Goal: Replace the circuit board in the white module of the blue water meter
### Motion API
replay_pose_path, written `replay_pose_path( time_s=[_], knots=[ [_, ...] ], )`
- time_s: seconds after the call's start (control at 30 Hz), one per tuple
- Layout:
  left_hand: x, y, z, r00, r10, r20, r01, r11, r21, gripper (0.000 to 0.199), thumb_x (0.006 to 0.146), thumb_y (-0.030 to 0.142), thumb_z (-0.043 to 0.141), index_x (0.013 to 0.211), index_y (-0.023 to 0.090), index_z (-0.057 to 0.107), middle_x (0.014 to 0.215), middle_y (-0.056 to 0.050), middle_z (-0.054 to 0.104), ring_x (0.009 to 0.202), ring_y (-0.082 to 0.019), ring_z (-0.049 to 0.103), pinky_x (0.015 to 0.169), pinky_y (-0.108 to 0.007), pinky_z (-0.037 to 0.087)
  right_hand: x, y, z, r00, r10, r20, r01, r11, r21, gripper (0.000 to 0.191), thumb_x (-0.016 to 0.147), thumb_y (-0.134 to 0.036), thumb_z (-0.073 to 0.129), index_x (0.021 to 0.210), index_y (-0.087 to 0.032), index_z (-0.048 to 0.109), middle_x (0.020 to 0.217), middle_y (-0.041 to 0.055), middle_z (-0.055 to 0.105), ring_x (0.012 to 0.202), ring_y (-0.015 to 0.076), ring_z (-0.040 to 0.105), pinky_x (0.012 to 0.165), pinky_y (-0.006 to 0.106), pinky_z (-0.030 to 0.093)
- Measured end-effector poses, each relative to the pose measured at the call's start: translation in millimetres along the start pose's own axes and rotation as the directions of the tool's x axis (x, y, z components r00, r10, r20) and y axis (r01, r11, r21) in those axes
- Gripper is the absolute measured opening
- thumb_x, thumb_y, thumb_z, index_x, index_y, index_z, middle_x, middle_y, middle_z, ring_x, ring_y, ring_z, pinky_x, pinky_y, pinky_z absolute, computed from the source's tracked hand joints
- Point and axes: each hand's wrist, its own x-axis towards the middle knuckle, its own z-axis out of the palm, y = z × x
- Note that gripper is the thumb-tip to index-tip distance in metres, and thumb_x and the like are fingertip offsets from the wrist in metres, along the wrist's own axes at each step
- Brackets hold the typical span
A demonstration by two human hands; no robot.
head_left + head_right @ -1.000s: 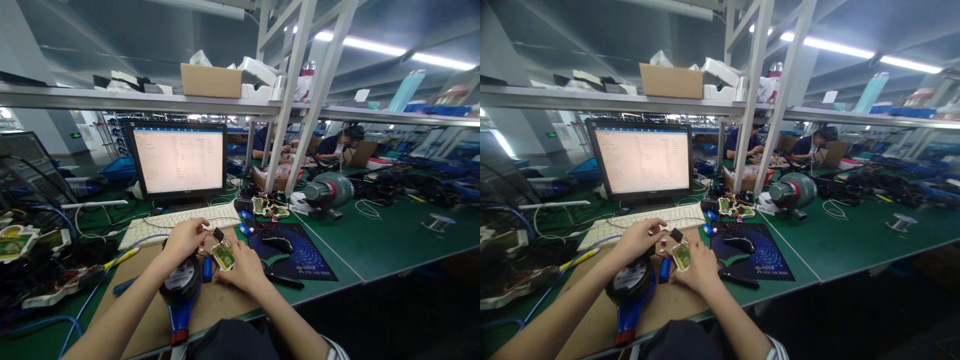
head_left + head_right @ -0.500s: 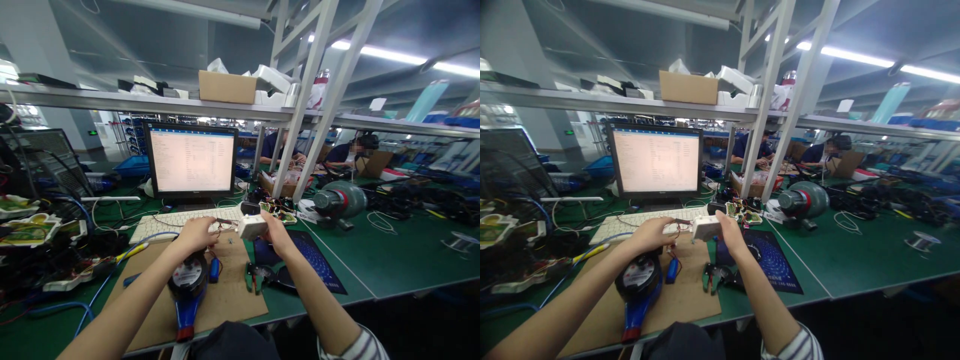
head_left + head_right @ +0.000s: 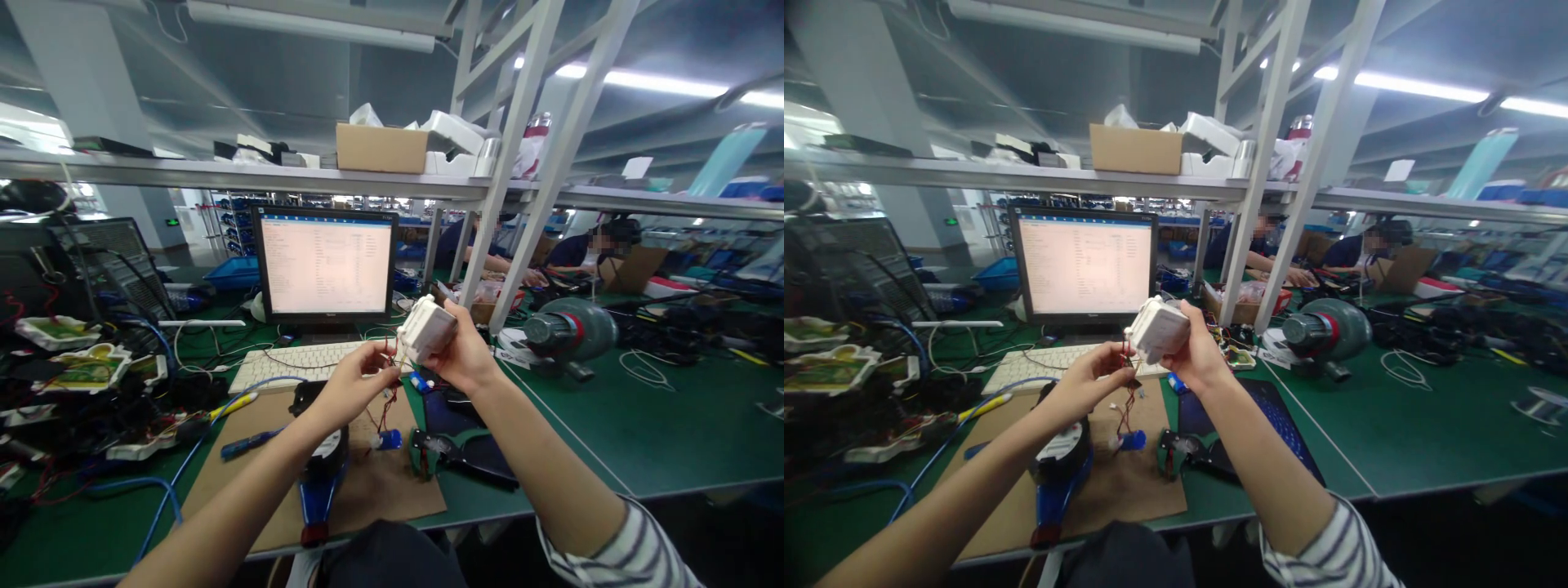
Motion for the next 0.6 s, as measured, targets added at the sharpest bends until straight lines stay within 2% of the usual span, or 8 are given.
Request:
replay_pose_path(
  time_s=[0.1,0.23,0.3,0.37,0.43,0.5,0.53,0.6],
  knots=[
    [1,5,-5.6,0.997,-0.062,-0.035,0.059,0.995,-0.078,0.018,0.070,0.032,0.057,0.075,0.015,0.053,0.069,0.001,0.055,0.067,-0.012,0.053,0.068,-0.027,0.042,0,-3,5,0.998,-0.053,0.027,0.051,0.994,0.097,0.033,0.079,-0.046,0.042,0.079,-0.018,0.058,0.066,0.0028,0.061,0.051,0.0116,0.053,0.034,0.016,0.025],
    [-6,29,-20.4,0.995,-0.027,-0.099,0.021,0.998,-0.056,0.014,0.071,0.028,0.052,0.067,0.015,0.054,0.072,0.000,0.058,0.074,-0.013,0.053,0.070,-0.025,0.039,4,-5,10,0.996,-0.089,0.030,0.081,0.977,0.197,0.030,0.078,-0.044,0.043,0.076,-0.018,0.057,0.065,0.0018,0.059,0.046,0.0082,0.046,0.033,0.015,0.024],
    [-13,43,-28.5,0.998,-0.045,-0.050,0.040,0.995,-0.094,0.014,0.072,0.027,0.052,0.063,0.016,0.051,0.065,0.000,0.058,0.073,-0.013,0.056,0.069,-0.025,0.040,8,-6,13,0.994,-0.095,0.054,0.081,0.970,0.229,0.031,0.078,-0.043,0.040,0.077,-0.018,0.057,0.066,0.0023,0.059,0.047,0.0076,0.045,0.033,0.015,0.025],
    [-22,54,-38.8,0.992,-0.116,0.045,0.122,0.982,-0.143,0.017,0.073,0.028,0.055,0.063,0.018,0.045,0.052,0.004,0.052,0.061,-0.012,0.057,0.060,-0.023,0.040,11,-6,16,0.991,-0.118,0.062,0.098,0.962,0.255,0.033,0.079,-0.043,0.037,0.079,-0.017,0.057,0.066,0.0031,0.058,0.048,0.0075,0.046,0.033,0.014,0.024],
    [-30,58,-52.9,0.971,-0.195,0.138,0.206,0.975,-0.076,0.018,0.072,0.030,0.059,0.069,0.018,0.046,0.050,0.006,0.050,0.052,-0.011,0.054,0.050,-0.021,0.037,13,-6,18,0.990,-0.134,0.049,0.115,0.954,0.278,0.035,0.080,-0.044,0.036,0.080,-0.017,0.057,0.066,0.0035,0.058,0.048,0.0077,0.046,0.032,0.014,0.024],
    [-36,54,-70.3,0.953,-0.257,0.163,0.246,0.965,0.086,0.019,0.071,0.032,0.062,0.074,0.018,0.050,0.055,0.004,0.054,0.050,-0.011,0.053,0.047,-0.020,0.036,15,-6,20,0.991,-0.133,0.019,0.121,0.944,0.306,0.035,0.080,-0.044,0.035,0.080,-0.017,0.057,0.066,0.0031,0.058,0.048,0.0079,0.047,0.031,0.014,0.024],
    [-38,49,-79.3,0.949,-0.284,0.138,0.262,0.952,0.158,0.019,0.071,0.033,0.062,0.074,0.017,0.052,0.056,0.003,0.055,0.050,-0.011,0.053,0.047,-0.020,0.036,16,-5,21,0.992,-0.125,0.003,0.117,0.941,0.319,0.034,0.080,-0.044,0.035,0.081,-0.017,0.057,0.067,0.0027,0.059,0.048,0.0081,0.047,0.031,0.014,0.025],
    [-38,37,-94.6,0.960,-0.281,-0.007,0.275,0.935,0.224,0.021,0.073,0.036,0.058,0.069,0.017,0.051,0.053,0.002,0.053,0.048,-0.011,0.052,0.047,-0.021,0.037,17,-3,23,0.994,-0.102,-0.039,0.109,0.940,0.322,0.033,0.081,-0.044,0.036,0.081,-0.018,0.057,0.066,0.0018,0.058,0.048,0.0084,0.048,0.031,0.014,0.026]
  ],
)
